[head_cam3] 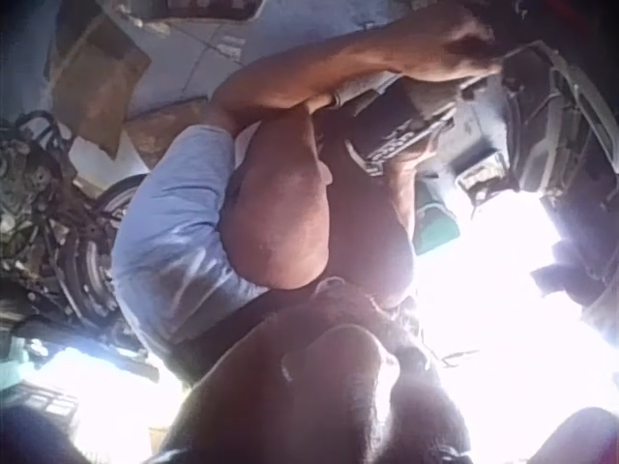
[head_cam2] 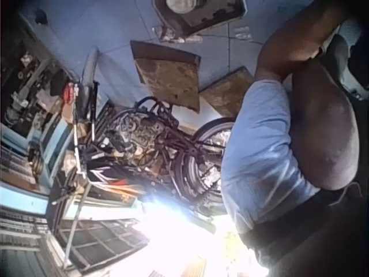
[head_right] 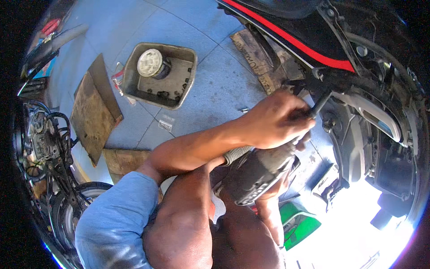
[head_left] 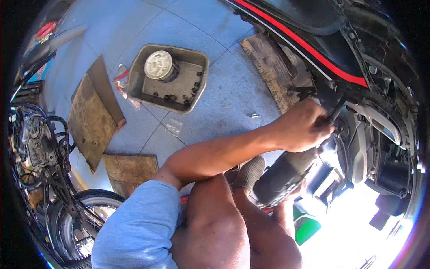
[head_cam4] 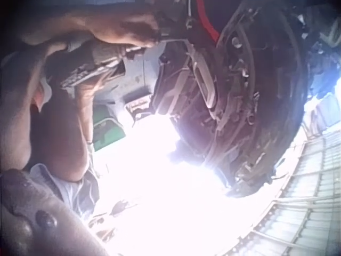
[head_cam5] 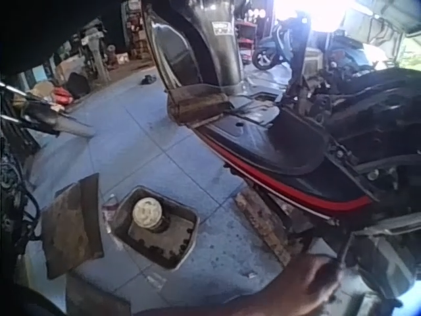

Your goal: Loosening and removing bolts from a motorcycle engine cover using a socket wrench and an impact driver.

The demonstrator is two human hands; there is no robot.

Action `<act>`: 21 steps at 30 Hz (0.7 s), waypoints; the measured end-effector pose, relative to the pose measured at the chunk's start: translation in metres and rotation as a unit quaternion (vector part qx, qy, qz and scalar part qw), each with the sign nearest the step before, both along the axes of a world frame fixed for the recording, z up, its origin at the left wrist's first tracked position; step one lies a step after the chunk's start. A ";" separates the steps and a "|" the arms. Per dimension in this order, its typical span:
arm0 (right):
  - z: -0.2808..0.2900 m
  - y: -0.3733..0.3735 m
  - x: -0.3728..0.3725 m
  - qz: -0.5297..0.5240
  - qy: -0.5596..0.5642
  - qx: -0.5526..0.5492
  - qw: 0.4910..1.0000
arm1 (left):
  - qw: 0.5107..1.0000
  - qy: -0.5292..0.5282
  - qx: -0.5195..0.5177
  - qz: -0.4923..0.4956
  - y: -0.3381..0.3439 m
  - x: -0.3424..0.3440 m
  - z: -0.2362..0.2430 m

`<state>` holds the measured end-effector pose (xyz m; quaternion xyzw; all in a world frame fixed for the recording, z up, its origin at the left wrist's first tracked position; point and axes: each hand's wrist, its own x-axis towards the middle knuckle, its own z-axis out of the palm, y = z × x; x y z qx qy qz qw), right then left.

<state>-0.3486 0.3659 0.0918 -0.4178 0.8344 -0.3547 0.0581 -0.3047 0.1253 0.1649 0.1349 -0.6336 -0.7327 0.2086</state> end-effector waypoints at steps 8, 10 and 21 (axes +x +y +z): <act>-0.031 0.033 -0.009 0.142 0.095 0.051 0.984 | 0.862 -0.360 -0.354 0.045 0.002 0.047 -0.156; -0.030 0.032 -0.008 0.153 0.097 0.038 0.983 | 0.825 -0.310 -0.465 0.085 0.019 0.041 -0.201; -0.024 0.059 -0.008 0.145 0.097 0.029 0.984 | 0.729 -0.383 -0.567 0.026 0.027 0.012 -0.260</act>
